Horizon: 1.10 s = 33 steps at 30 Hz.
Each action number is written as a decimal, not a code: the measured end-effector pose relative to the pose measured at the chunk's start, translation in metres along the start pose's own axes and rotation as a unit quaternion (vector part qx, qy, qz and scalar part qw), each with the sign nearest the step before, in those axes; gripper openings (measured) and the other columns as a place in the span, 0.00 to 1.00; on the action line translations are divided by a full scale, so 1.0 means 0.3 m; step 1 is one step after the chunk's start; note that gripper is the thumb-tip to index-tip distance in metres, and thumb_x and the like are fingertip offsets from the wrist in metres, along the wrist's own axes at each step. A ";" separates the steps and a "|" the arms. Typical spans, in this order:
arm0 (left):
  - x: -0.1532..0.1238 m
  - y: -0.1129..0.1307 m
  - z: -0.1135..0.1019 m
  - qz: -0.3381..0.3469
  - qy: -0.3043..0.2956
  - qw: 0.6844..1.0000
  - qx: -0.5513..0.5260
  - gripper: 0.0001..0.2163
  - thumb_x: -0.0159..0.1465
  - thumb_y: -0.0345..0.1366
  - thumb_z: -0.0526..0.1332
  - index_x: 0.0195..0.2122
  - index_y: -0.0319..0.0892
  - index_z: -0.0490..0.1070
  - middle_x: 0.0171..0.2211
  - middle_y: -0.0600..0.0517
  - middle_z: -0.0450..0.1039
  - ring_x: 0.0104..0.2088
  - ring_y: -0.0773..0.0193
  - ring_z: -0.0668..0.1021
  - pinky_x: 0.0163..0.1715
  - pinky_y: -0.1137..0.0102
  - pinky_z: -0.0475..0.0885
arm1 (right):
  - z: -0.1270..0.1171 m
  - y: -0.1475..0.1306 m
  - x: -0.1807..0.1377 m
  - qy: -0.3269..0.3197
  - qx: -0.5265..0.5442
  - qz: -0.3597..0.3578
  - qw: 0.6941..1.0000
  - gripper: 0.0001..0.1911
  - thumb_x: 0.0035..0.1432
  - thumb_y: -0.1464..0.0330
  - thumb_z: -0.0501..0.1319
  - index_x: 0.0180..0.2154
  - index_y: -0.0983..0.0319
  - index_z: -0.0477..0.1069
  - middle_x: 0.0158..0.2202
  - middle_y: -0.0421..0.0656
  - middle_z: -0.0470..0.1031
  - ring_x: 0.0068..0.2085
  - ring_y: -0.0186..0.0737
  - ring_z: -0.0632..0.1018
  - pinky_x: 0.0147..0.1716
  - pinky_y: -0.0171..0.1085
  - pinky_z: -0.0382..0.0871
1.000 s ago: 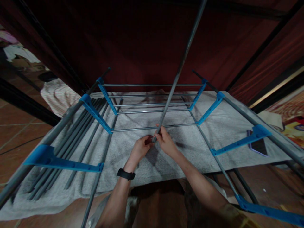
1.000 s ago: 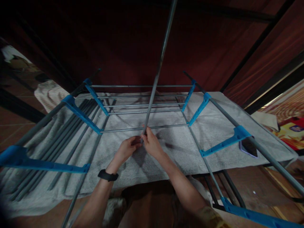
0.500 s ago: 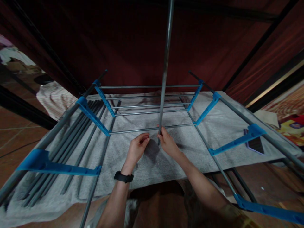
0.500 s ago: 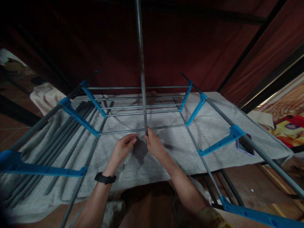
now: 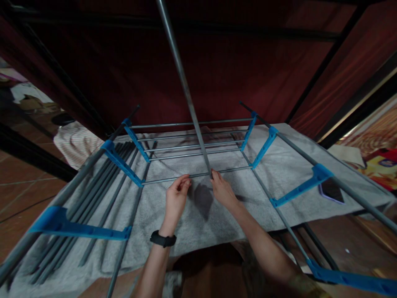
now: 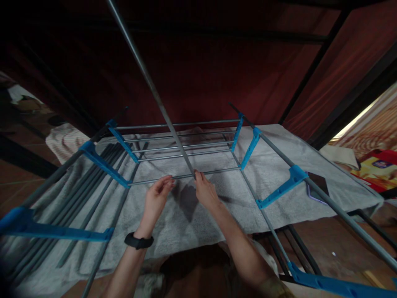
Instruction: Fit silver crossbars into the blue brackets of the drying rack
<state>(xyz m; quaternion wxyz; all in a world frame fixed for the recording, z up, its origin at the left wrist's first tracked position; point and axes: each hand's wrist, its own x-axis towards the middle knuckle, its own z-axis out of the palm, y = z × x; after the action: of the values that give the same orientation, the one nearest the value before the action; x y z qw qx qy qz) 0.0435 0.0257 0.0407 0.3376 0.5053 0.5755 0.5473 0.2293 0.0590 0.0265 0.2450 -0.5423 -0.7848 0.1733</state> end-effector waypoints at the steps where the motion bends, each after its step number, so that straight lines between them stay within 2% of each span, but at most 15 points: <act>1: 0.009 0.015 0.006 -0.002 0.003 1.000 -0.011 0.18 0.61 0.44 0.60 0.48 0.38 0.73 0.39 0.45 0.78 0.37 0.60 0.80 0.39 0.66 0.75 | -0.004 0.003 -0.001 0.000 -0.006 -0.001 1.000 0.23 0.67 0.71 0.45 0.63 0.60 0.52 0.59 0.53 0.67 0.54 0.46 0.76 0.46 0.41 0.72; 8: 0.079 0.152 0.069 0.040 -0.016 0.997 -0.064 0.24 0.60 0.41 0.62 0.58 0.40 0.66 0.49 0.42 0.74 0.42 0.61 0.79 0.40 0.67 0.74 | -0.050 0.044 -0.012 -0.017 -0.085 -0.031 0.996 0.28 0.64 0.77 0.45 0.64 0.59 0.54 0.57 0.54 0.69 0.48 0.46 0.79 0.42 0.41 0.73; 13: 0.071 0.192 0.074 0.037 -0.019 0.991 -0.127 0.25 0.57 0.40 0.66 0.55 0.42 0.68 0.46 0.45 0.76 0.41 0.62 0.78 0.39 0.69 0.73 | -0.070 0.090 -0.014 -0.035 -0.125 -0.062 0.990 0.30 0.61 0.80 0.45 0.63 0.58 0.56 0.54 0.51 0.70 0.47 0.42 0.78 0.45 0.39 0.73; 20: 0.071 0.194 0.077 0.021 0.020 0.984 -0.175 0.13 0.56 0.38 0.68 0.42 0.41 0.76 0.36 0.49 0.78 0.35 0.65 0.77 0.34 0.72 0.71 | -0.053 0.136 -0.016 -0.025 -0.154 -0.072 0.985 0.29 0.60 0.81 0.47 0.61 0.59 0.57 0.55 0.50 0.68 0.48 0.41 0.77 0.48 0.39 0.72; 27: 0.080 0.175 0.066 -0.001 0.053 0.979 -0.195 0.15 0.54 0.39 0.69 0.42 0.40 0.75 0.34 0.49 0.79 0.35 0.63 0.78 0.34 0.71 0.71 | -0.057 0.181 -0.001 -0.004 -0.165 -0.065 0.984 0.26 0.60 0.82 0.46 0.58 0.62 0.62 0.52 0.49 0.70 0.46 0.40 0.76 0.50 0.38 0.70; 33: 0.095 0.147 0.057 -0.019 0.077 0.978 -0.194 0.13 0.52 0.40 0.71 0.34 0.38 0.76 0.30 0.49 0.78 0.30 0.64 0.78 0.32 0.71 0.71 | -0.069 0.222 0.013 -0.009 -0.176 -0.048 0.983 0.25 0.61 0.81 0.47 0.58 0.63 0.64 0.53 0.50 0.70 0.48 0.41 0.74 0.51 0.37 0.66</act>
<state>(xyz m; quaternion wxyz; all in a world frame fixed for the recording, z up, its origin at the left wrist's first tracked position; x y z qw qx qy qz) 0.0614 0.0530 0.0851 0.3945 0.3755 0.4924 0.6790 0.2911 0.0861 0.0085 0.1466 -0.5372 -0.8302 0.0259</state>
